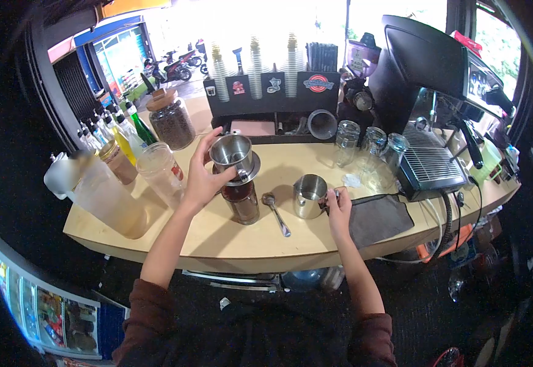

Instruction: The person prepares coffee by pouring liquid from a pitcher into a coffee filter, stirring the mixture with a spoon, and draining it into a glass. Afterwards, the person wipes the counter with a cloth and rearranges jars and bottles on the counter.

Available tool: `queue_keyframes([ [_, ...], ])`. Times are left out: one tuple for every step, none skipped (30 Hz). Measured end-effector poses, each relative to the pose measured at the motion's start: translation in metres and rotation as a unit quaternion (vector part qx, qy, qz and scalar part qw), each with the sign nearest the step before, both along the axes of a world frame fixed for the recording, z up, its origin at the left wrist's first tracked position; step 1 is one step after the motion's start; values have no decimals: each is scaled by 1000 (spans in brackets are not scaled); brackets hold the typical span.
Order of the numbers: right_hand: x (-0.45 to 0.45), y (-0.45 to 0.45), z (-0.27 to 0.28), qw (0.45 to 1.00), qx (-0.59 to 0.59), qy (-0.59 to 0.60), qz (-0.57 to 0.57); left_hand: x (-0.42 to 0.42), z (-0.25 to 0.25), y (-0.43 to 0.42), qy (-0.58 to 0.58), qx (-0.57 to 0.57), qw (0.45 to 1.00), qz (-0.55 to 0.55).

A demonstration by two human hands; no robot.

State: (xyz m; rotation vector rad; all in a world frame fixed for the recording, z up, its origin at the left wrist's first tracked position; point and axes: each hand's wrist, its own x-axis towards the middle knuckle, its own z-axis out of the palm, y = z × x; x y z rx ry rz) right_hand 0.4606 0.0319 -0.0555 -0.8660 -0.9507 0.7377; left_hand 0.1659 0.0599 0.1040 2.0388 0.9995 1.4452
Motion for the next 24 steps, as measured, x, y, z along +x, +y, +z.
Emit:
queue_keyframes([
  [4,1,1,1000,-20,-14,13,7,5,2,0,11,1000,-6],
  [9,1,1,999,-39,-27,27,15,10,3,-1,11,1000,-12],
  [13,-1,5,998,-38,-40,27,25,15,3,-5,11,999,-38],
  [16,-6,8,998,-39,-40,20,35,19,4,-9,12,998,-64],
  [20,-11,11,997,-35,-64,-18,45,20,5,-9,5,997,-79],
  [23,-16,18,994,-31,-89,-55,56,20,6,-7,2,996,-94],
  [29,-21,19,991,-32,-113,-65,67,18,7,-17,-10,994,-111],
  [36,-24,18,990,-32,-114,-70,79,16,6,-27,-24,991,-128],
  [44,-27,15,984,-40,-147,-89,90,15,2,-19,-32,991,-130],
  [50,-30,11,977,-49,-180,-106,99,11,0,-20,-33,990,-134],
  [54,-33,6,976,-51,-180,-109,108,4,1,-18,-40,989,-142],
  [58,-34,0,977,-51,-171,-112,116,-3,2,-16,-47,988,-149],
  [60,-36,-2,979,-51,-162,-115,123,-13,4,9,-21,991,-132],
  [63,-38,-3,978,-50,-162,-118,127,-22,5,10,-20,991,-135],
  [61,-39,-1,986,-33,-119,-110,131,-28,5,17,-16,992,-127],
  [60,-40,-1,992,-16,-74,-101,134,-35,5,24,-13,992,-119],
  [60,-40,-2,992,-16,-72,-104,136,-42,6,30,-24,992,-119],
  [60,-39,-3,993,-13,-66,-102,137,-44,5,33,-24,992,-122],
  [60,-39,-4,993,-12,-61,-99,138,-45,3,39,-42,991,-120],
  [61,-39,-4,993,-11,-58,-101,138,-47,2,45,-61,990,-116],
  [61,-40,-3,993,-10,-57,-100,139,-46,0,45,-70,989,-118],
  [61,-41,-2,994,-9,-56,-98,139,-49,-1,47,-71,989,-119],
  [60,-41,-3,994,-9,-55,-98,139,-52,-1,54,-63,991,-108],
  [60,-40,-3,994,-8,-53,-101,139,-54,-2,61,-54,992,-97],
])
